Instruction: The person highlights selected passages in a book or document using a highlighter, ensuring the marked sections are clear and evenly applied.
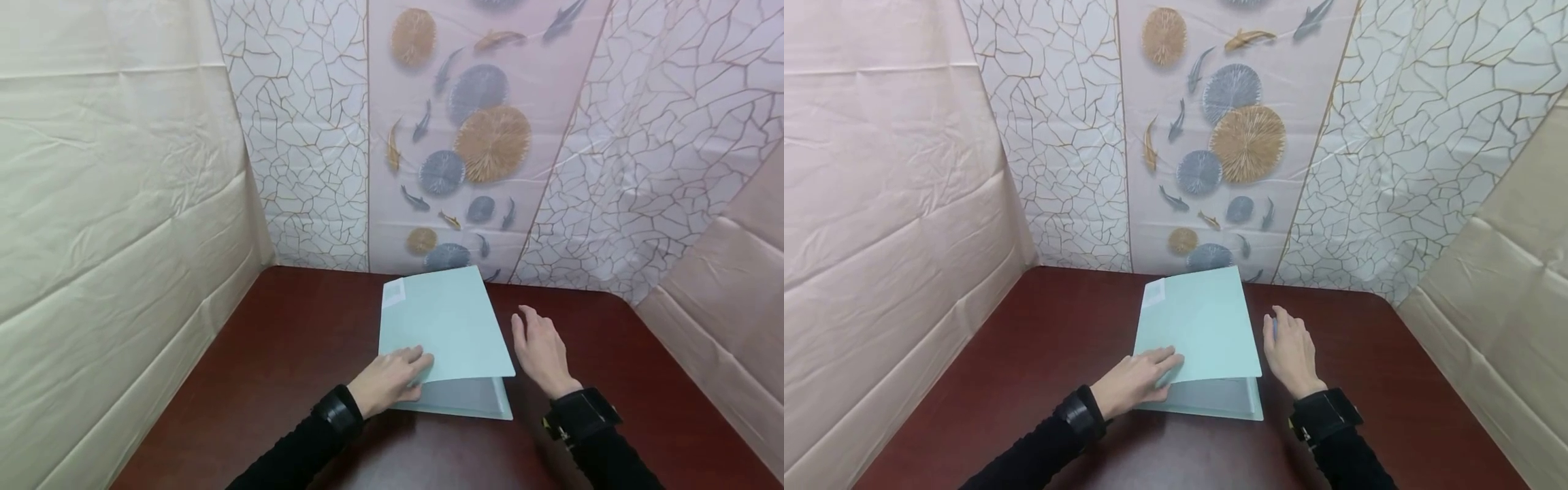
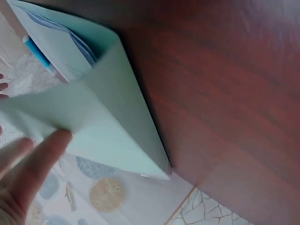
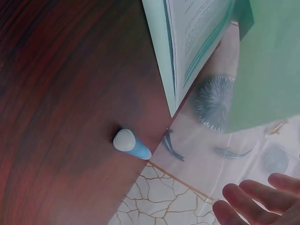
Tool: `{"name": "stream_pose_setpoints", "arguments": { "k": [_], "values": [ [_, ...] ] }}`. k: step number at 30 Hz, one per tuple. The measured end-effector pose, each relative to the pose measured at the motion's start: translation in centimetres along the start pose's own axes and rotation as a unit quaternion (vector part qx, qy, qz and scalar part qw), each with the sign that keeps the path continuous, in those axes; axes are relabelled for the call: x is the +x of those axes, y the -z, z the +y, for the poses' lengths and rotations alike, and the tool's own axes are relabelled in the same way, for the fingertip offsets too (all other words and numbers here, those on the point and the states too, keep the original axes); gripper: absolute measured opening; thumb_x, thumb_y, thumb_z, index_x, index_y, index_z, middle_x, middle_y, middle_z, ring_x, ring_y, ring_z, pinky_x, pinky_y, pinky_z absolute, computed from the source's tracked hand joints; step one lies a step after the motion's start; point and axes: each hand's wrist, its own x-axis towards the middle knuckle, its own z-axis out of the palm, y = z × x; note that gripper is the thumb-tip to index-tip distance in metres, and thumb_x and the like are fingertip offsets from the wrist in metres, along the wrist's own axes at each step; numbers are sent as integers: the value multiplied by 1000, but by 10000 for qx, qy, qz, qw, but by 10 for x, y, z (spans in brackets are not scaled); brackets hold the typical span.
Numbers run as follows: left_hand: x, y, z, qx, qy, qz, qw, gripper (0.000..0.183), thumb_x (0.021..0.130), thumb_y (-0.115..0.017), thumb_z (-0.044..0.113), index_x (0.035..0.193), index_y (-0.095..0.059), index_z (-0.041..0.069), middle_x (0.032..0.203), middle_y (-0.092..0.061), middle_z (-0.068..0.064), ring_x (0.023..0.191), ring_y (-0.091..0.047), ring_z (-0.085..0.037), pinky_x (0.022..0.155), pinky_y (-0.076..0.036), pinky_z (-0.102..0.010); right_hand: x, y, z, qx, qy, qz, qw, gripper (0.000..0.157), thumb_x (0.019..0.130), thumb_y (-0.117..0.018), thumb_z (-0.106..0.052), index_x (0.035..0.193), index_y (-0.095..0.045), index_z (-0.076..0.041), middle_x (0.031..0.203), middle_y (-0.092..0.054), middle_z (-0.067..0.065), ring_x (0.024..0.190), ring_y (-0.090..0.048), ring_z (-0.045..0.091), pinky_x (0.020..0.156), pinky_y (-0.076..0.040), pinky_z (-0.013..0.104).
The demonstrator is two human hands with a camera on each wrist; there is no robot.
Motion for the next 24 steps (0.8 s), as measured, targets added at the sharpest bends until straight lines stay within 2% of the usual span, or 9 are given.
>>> {"name": "stream_pose_setpoints", "arguments": {
  "k": [4, 8, 12, 15, 20, 24],
  "values": [
    [-1, 4, 4, -328, 599, 54, 9977, 41, 80, -63, 16, 120, -52, 15, 133, -57, -12, 101, -66, -23, 51, -44, -19, 0, -1, -4, -49, -22, -118, 9999, 44, 103, -41, -28, 132, -49, 4, 116, -61, 29, 104, -55, 42, 75, -46, 55],
    [-4, 8, 8, -847, 1354, 32, 9872, 54, 77, -59, 11, 131, -49, 12, 147, -46, -16, 117, -61, -31, 56, -45, -23, -1, -2, -6, -118, -102, -282, 9995, 45, 102, -42, -31, 133, -49, 2, 114, -61, 28, 101, -55, 40, 71, -47, 53],
    [-6, 13, 11, -1324, 2007, 174, 9705, 63, 78, -60, 9, 140, -45, 8, 151, -39, -18, 129, -52, -33, 74, -55, -35, -1, -3, -6, -191, -168, -413, 9988, 47, 101, -44, -32, 134, -47, 1, 115, -60, 28, 101, -54, 40, 70, -47, 53],
    [-7, 15, 11, -1608, 2420, 328, 9563, 64, 78, -59, 10, 141, -44, 6, 152, -38, -20, 130, -50, -34, 86, -54, -45, -1, -3, -6, -256, -149, -487, 9984, 48, 101, -44, -32, 134, -46, 2, 116, -60, 29, 101, -54, 40, 71, -47, 54],
    [-8, 16, 9, -2063, 2972, 589, 9304, 60, 81, -53, 9, 140, -43, 6, 148, -41, -17, 122, -53, -32, 89, -51, -50, -1, -4, -6, -293, -132, -613, 9976, 47, 101, -46, -31, 134, -46, 3, 117, -60, 30, 98, -53, 39, 70, -47, 52],
    [-10, 20, 9, -2310, 3293, 689, 9129, 59, 83, -49, 8, 142, -40, 7, 146, -43, -16, 121, -53, -32, 92, -49, -52, -2, -4, -7, -311, -93, -640, 9974, 45, 100, -48, -28, 133, -48, 3, 114, -61, 30, 96, -55, 38, 67, -46, 49]
  ]
}}
